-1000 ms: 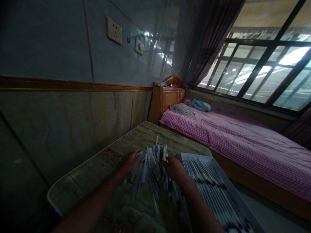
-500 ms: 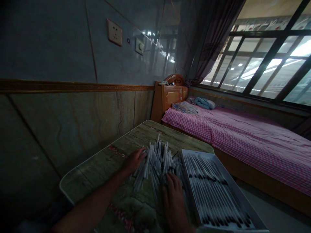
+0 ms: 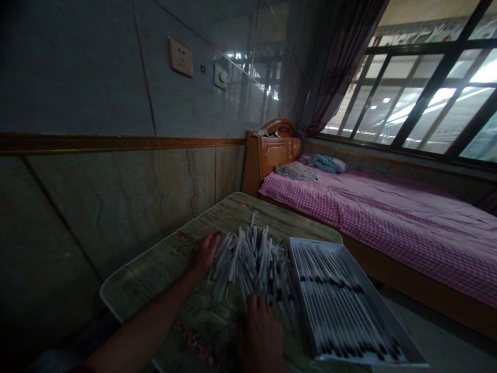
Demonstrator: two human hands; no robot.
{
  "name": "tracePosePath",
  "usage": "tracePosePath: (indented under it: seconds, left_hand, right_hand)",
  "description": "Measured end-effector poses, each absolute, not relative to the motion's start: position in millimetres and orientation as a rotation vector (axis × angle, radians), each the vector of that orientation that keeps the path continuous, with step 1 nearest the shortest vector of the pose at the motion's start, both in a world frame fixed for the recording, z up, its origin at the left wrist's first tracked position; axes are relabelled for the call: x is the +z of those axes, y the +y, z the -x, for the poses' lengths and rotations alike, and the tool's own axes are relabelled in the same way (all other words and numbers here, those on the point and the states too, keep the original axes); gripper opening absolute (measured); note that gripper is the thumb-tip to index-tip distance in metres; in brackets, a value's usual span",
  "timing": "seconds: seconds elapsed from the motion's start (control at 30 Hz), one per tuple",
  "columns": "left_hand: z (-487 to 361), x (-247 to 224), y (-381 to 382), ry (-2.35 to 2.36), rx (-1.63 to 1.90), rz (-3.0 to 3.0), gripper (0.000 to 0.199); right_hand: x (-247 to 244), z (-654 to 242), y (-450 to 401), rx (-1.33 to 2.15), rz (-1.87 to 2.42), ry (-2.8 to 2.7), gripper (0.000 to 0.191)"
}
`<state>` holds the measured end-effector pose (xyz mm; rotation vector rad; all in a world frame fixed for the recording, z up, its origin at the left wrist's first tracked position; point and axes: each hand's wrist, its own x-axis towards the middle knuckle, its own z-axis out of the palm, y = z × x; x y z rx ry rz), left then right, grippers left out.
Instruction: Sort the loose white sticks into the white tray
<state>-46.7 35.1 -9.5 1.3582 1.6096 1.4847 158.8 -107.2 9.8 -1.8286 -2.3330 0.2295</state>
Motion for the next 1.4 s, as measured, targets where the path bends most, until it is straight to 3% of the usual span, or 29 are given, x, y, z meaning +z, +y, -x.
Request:
tracePosePath:
  seconds: [0.17, 0.53, 0.8, 1.13, 1.4]
  left_hand:
    - [46.9, -8.4, 35.6, 1.614, 1.513, -1.317, 0.033]
    - [42.1, 3.1, -5.4, 1.636, 1.629, -1.428, 0.032]
    - [5.0, 3.2, -36.9, 1.048, 1.185, -1.76, 0.04]
    - [1.0, 6.6, -20.3, 1.085, 1.393, -0.999, 0.045]
    - [3.9, 4.5, -15.5, 1.009, 1.409, -0.964, 0.044]
  right_hand:
    - [-5.8, -159.3, -98.2, 0.148, 1.903, -2.298, 0.031]
    - [-21.6, -175.5, -90.2, 0.221, 1.268, -1.884, 0.024]
    - [-8.0, -161.8, -87.2, 0.264, 1.196, -1.911, 0.023]
    - [8.8, -204.7, -65.7, 0.229, 2.077, -2.072, 0.018]
    - [23.0, -185.5, -51.5, 0.164, 2.28, -2.172, 0.024]
